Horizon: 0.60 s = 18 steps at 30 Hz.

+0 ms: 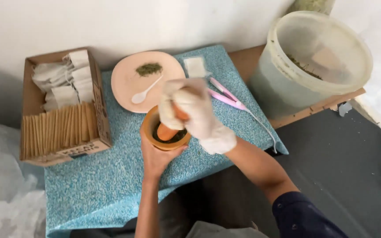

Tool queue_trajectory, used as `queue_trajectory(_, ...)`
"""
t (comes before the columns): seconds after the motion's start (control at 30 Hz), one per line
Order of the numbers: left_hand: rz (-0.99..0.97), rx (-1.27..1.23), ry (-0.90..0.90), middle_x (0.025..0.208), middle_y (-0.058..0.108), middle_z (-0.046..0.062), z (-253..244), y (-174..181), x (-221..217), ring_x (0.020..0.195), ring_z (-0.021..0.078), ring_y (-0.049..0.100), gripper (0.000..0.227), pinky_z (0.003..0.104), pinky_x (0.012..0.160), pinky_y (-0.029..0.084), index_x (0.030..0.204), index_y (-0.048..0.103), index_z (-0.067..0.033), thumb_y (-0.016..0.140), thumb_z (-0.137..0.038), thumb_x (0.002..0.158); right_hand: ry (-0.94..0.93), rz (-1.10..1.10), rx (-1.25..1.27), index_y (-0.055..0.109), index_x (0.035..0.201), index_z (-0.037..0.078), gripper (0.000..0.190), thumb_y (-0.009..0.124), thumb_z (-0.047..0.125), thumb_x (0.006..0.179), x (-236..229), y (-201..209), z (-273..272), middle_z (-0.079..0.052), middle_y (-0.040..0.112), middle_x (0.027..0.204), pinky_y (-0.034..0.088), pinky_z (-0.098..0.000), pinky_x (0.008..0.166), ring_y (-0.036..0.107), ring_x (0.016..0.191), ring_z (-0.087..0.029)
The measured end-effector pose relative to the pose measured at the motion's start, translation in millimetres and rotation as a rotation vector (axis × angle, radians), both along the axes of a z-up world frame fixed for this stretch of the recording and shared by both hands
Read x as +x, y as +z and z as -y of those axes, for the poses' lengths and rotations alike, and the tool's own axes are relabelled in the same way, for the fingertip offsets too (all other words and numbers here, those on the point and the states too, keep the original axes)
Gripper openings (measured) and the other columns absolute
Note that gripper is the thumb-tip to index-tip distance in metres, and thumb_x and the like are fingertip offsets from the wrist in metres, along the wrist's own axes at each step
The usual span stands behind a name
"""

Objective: Transferring dried tea leaves from a large container into a mortar and grinding them with a pestle.

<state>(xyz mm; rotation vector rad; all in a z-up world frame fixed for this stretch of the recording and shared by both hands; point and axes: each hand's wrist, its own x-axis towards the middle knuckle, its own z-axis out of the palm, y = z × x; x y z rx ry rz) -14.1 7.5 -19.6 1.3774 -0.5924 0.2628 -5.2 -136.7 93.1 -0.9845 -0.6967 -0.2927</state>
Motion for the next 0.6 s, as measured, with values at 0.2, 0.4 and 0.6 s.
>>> queue_trajectory(0.2,-0.035,-0.006,0.069,0.114,0.076,0.02,-1,-4,3,0.109,0.0306,0.071,0.094,0.058,0.11,0.054,0.124,0.067,0.003,0.11,-0.032,0.049,-0.263,-0.049,0.079,0.056,0.076,-0.003,0.039,0.042,0.004,0.113,36,-74,13,-0.005,0.037,0.054,0.04,-0.0183,0.05,0.041,0.047,-0.007)
queue_trajectory(0.4,-0.042,0.016,0.073,0.112,0.077,0.016,0,-11,5,0.107,0.0265,0.073,0.089,0.055,0.107,0.056,0.122,0.069,-0.0003,0.109,-0.031,0.048,-0.192,0.163,-0.14,0.054,0.064,-0.005,0.049,0.041,0.016,0.107,-5,41,31,-0.009,0.038,0.04,0.036,-0.0281,0.029,0.04,0.029,-0.015)
queue_trajectory(0.6,-0.016,-0.024,0.056,0.106,0.078,0.016,16,10,3,0.1,0.0247,0.072,0.091,0.054,0.106,0.057,0.12,0.072,0.0012,0.107,-0.034,0.044,-0.07,-0.15,0.094,0.061,0.087,0.0,0.028,0.051,0.007,0.113,43,-67,18,-0.013,0.053,0.062,0.042,-0.0281,0.032,0.05,0.033,-0.018)
